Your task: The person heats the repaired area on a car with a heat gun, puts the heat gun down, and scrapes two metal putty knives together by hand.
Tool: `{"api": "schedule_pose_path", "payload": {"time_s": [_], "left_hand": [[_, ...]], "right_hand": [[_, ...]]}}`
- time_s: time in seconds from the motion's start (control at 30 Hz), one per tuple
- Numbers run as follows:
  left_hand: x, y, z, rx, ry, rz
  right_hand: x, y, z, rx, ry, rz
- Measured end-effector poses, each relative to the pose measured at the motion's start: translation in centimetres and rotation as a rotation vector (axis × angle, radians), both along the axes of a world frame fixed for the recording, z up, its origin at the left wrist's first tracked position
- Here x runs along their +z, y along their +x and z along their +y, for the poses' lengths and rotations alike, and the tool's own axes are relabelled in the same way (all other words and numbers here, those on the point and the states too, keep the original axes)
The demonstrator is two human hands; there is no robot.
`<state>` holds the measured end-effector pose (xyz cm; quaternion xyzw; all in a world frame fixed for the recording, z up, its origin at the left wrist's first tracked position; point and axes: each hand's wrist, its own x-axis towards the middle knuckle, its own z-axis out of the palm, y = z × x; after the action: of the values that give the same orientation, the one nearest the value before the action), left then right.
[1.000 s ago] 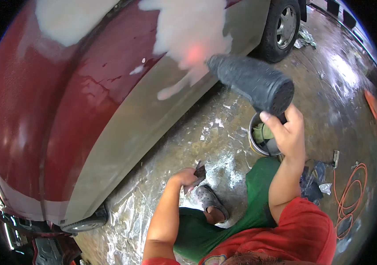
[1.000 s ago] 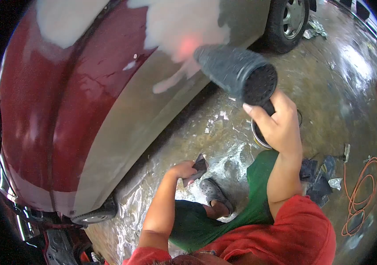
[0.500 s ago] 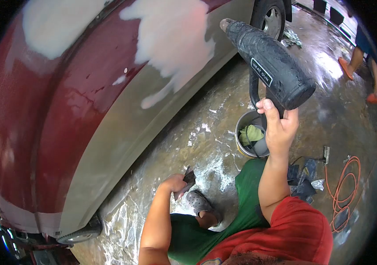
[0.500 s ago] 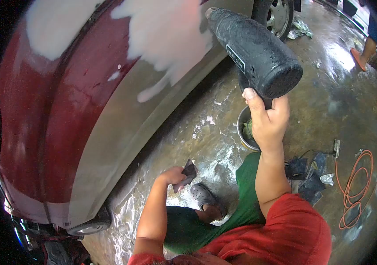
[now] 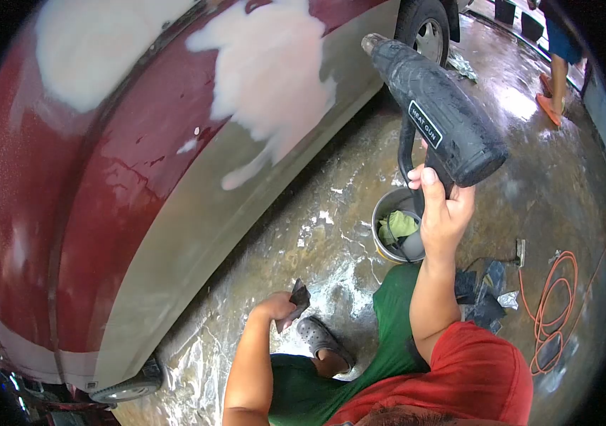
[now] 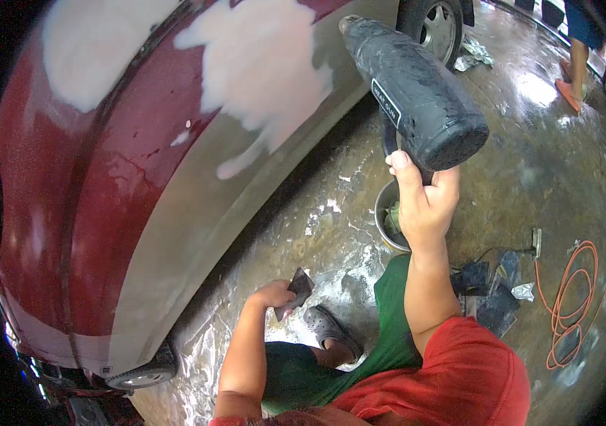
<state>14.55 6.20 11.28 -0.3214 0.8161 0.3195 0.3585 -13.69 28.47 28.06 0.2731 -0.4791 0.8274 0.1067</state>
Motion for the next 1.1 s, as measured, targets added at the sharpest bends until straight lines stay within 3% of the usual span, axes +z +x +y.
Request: {"api": "schedule_pose_path", "payload": {"time_s": [0.23, 0.87, 0.97, 1.1], "left_hand": [[-0.6, 0.5, 0.1, -0.013, -0.074, 0.114], [0.2, 0.3, 0.2, -0.011, -0.053, 0.1], [-0.4, 0.4, -0.2, -0.051, -0.074, 0.086], [-0.5, 0.4, -0.4, -0.079, -0.072, 0.039]], "right_hand": [[-0.6, 0.0, 0.3, 0.011, 0.05, 0.039], [-0.4, 0.6, 0.2, 0.016, 0.016, 0.017], [0.2, 1.0, 0.5, 0.134, -0.031, -0.047], [0.1, 0.9, 1.6, 0.261, 0.158, -0.018]]}}
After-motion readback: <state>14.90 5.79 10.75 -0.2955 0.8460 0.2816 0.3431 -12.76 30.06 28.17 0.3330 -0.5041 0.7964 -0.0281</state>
